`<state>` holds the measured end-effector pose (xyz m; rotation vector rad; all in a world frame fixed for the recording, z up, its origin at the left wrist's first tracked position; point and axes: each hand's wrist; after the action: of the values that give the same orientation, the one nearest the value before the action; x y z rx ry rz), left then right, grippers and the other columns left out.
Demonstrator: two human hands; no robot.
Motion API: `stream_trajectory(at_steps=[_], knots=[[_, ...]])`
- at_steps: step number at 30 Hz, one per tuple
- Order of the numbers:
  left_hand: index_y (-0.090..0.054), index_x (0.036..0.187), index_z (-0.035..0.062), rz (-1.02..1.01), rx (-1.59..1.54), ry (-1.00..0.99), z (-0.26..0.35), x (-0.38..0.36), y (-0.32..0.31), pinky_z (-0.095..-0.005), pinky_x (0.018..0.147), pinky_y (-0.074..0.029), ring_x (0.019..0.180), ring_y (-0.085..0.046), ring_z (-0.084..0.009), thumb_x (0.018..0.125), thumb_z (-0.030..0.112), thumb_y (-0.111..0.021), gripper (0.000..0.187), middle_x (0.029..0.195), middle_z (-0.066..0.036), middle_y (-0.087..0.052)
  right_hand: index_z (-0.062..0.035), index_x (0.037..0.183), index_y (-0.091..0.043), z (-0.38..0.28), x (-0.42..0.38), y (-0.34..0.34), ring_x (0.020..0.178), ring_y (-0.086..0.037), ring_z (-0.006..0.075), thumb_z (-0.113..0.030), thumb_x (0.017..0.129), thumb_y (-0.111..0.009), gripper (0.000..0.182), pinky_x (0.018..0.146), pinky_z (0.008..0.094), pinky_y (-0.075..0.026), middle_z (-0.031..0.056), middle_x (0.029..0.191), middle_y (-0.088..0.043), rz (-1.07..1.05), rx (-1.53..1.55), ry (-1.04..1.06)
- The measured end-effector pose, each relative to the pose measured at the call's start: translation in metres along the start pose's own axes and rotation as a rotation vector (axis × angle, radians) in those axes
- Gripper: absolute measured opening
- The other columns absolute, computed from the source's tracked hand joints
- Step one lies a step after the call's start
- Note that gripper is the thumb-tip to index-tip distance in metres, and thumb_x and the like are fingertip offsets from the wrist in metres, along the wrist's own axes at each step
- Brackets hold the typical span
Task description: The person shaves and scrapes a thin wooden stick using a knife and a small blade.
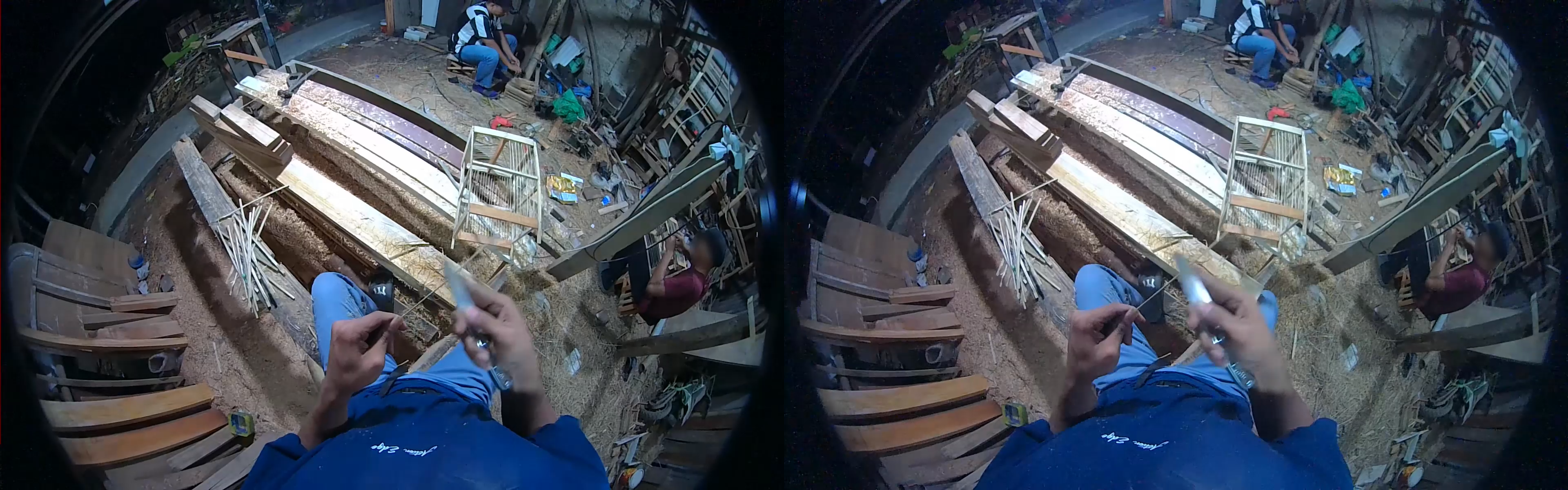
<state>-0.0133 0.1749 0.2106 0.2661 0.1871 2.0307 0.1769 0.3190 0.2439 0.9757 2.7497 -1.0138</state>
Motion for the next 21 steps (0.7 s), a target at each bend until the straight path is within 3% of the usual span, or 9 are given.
stream_trajectory(at_steps=[2,4,6,9,11,15,17,18,21], knots=[[-0.073,0.096,-0.0045,0.014,0.016,-0.016,-0.002,0.001,0.000,-0.0242,0.052,-0.045,0.057,-0.060,-0.0067,0.097,0.000,-0.064,0.010,0.063,-0.006,-0.065,-0.0050,0.157,-0.040,0.008,-0.002,-0.011,0.049,-0.052,0.0060,-0.013,0.100,-0.062,0.061,0.039,0.0202,-0.038,0.0048,0.085,-0.063,-0.091,-0.055,-0.153],[-0.073,0.095,-0.0046,0.036,0.035,-0.038,-0.005,0.001,0.005,-0.0242,0.052,-0.045,0.057,-0.060,-0.0070,0.097,-0.001,-0.064,0.011,0.063,-0.006,-0.065,-0.0050,0.155,-0.042,0.009,0.002,-0.001,0.049,-0.051,0.0057,-0.015,0.100,-0.063,0.060,0.037,0.0201,-0.037,0.0051,0.085,-0.064,-0.109,-0.092,-0.124],[-0.074,0.094,-0.0036,0.053,0.035,0.006,-0.010,-0.005,0.010,-0.0243,0.051,-0.045,0.055,-0.059,-0.0069,0.097,-0.001,-0.064,0.011,0.062,-0.005,-0.064,-0.0045,0.154,-0.045,-0.008,0.004,0.026,0.046,-0.050,0.0062,-0.013,0.101,-0.061,0.056,0.037,0.0204,-0.036,0.0048,0.086,-0.064,0.262,-0.186,0.114],[-0.075,0.094,-0.0027,0.060,0.024,0.079,-0.024,-0.013,0.019,-0.0240,0.049,-0.040,0.055,-0.055,-0.0046,0.099,0.003,-0.063,0.014,0.060,-0.004,-0.061,-0.0027,0.151,-0.047,-0.023,0.008,0.054,0.043,-0.049,0.0070,-0.012,0.101,-0.060,0.053,0.035,0.0209,-0.036,0.0053,0.085,-0.065,0.233,-0.073,0.322],[-0.076,0.096,-0.0017,0.061,0.029,0.149,-0.034,-0.016,0.026,-0.0237,0.048,-0.036,0.055,-0.051,-0.0028,0.102,0.008,-0.062,0.018,0.060,-0.001,-0.059,0.0027,0.154,-0.039,-0.024,0.008,0.054,0.040,-0.048,0.0080,-0.009,0.102,-0.057,0.056,0.034,0.0204,-0.035,0.0105,0.087,-0.066,0.299,-0.041,0.416],[-0.075,0.102,-0.0005,0.091,-0.021,0.245,-0.049,-0.017,0.031,-0.0228,0.051,-0.038,0.058,-0.053,-0.0031,0.105,0.011,-0.057,0.022,0.063,-0.001,-0.061,0.0005,0.154,-0.040,-0.007,0.022,0.050,0.041,-0.051,0.0094,-0.010,0.104,-0.055,0.054,0.034,0.0208,-0.036,0.0109,0.086,-0.065,0.275,-0.063,0.404],[-0.075,0.105,-0.0002,0.096,-0.035,0.295,-0.060,-0.017,0.029,-0.0230,0.051,-0.039,0.058,-0.053,-0.0034,0.106,0.012,-0.057,0.022,0.063,-0.001,-0.061,-0.0062,0.156,-0.041,0.010,0.034,0.050,0.043,-0.054,0.0112,-0.013,0.105,-0.054,0.052,0.034,0.0222,-0.038,0.0106,0.086,-0.065,0.272,0.029,0.320],[-0.074,0.108,0.0001,0.089,-0.050,0.335,-0.066,-0.018,0.027,-0.0232,0.052,-0.039,0.058,-0.053,-0.0038,0.106,0.012,-0.056,0.022,0.064,-0.001,-0.061,-0.0113,0.151,-0.046,0.018,0.040,0.050,0.045,-0.056,0.0139,-0.019,0.107,-0.054,0.045,0.034,0.0248,-0.040,0.0091,0.083,-0.063,0.257,0.081,0.242],[-0.072,0.112,0.0016,0.100,-0.047,0.404,-0.094,-0.027,0.018,-0.0238,0.052,-0.039,0.058,-0.053,-0.0042,0.108,0.016,-0.053,0.024,0.065,-0.001,-0.062,-0.0120,0.135,-0.053,0.058,0.066,0.053,0.048,-0.054,0.0149,-0.032,0.108,-0.053,0.033,0.035,0.0250,-0.039,0.0040,0.080,-0.056,0.246,0.138,0.093]])
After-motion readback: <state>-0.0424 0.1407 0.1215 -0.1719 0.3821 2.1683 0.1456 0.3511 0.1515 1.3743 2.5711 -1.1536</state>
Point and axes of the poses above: each hand's wrist, its own x-axis towards the middle knuckle, its own y-axis out of the back of the hand, z = x × y
